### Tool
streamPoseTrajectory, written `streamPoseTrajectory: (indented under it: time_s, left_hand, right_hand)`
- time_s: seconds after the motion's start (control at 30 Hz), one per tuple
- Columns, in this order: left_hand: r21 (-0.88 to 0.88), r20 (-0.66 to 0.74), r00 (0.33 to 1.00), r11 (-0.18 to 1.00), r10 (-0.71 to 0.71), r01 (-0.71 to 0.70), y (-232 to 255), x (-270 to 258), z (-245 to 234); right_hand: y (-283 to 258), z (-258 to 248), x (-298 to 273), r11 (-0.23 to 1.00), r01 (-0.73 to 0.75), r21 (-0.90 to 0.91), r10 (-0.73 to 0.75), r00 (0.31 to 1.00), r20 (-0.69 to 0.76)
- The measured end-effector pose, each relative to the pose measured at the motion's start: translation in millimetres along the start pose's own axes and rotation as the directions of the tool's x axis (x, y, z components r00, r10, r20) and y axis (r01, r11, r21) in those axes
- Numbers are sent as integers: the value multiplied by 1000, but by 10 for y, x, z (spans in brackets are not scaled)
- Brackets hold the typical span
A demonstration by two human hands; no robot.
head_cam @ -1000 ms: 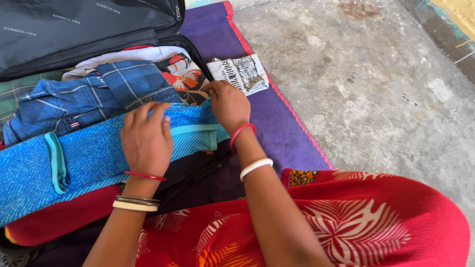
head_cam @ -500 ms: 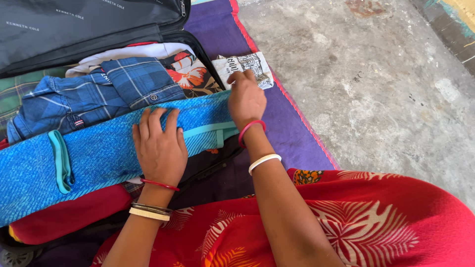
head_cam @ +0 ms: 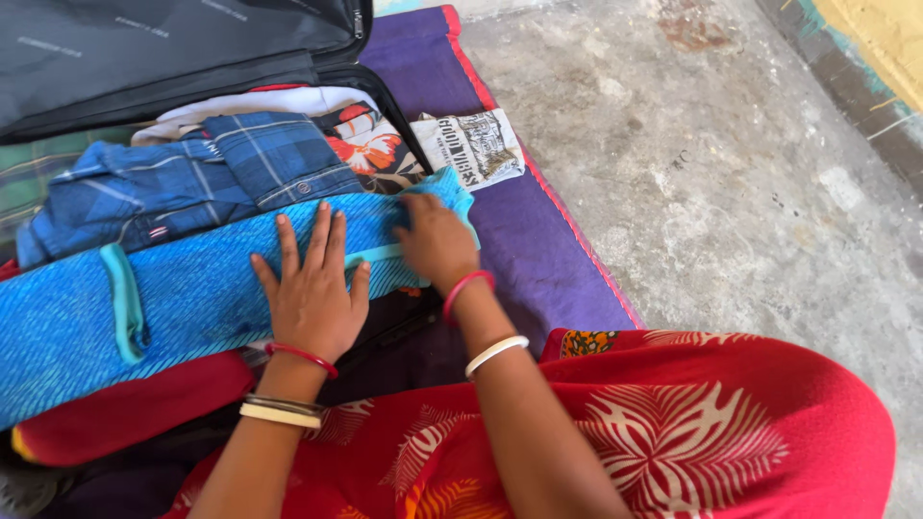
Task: The person packs a suitcase by folding and placing shirts and other items of clothing into it, rearranging them to fit.
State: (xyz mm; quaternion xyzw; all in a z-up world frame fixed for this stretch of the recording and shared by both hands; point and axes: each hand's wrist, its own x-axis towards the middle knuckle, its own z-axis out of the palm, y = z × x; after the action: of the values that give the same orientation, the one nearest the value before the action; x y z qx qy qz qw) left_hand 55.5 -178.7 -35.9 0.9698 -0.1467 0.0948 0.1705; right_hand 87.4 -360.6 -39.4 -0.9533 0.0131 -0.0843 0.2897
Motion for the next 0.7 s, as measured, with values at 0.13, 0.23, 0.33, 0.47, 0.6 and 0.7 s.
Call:
streamPoseTrajectory:
  time_s: [0.13,0.23,0.33,0.47,0.6,0.7]
  left_hand:
    - [-162,-88,993,982,79,-93,-170,1,-208]
    - [-348,-240,971,932,21,-106,-325,8,-485]
    - [-361,-326,943,931,-72,-54,-628,-106,-807]
    - [-216,-358,930,976,-85,6,-1343,-368,-1083]
    - [-134,-394,884,967,-251,215,-1993,-762,-952]
    - [-174,-347,825,895,-447,411,-2306,-970,-785]
  right_hand:
    - [-165,-156,2,990,118,-82,-129,980,-150]
    - [-720,-172,-39,976,191,106,-182,979,-93]
    - [-1249,-67,-151,916,206,346,-207,978,-34]
    - [-1690,157,-365,774,312,551,-386,922,22]
    - [-1929,380,-447,839,223,495,-355,915,190]
    - [-2068,565,-387,923,181,340,-261,942,208]
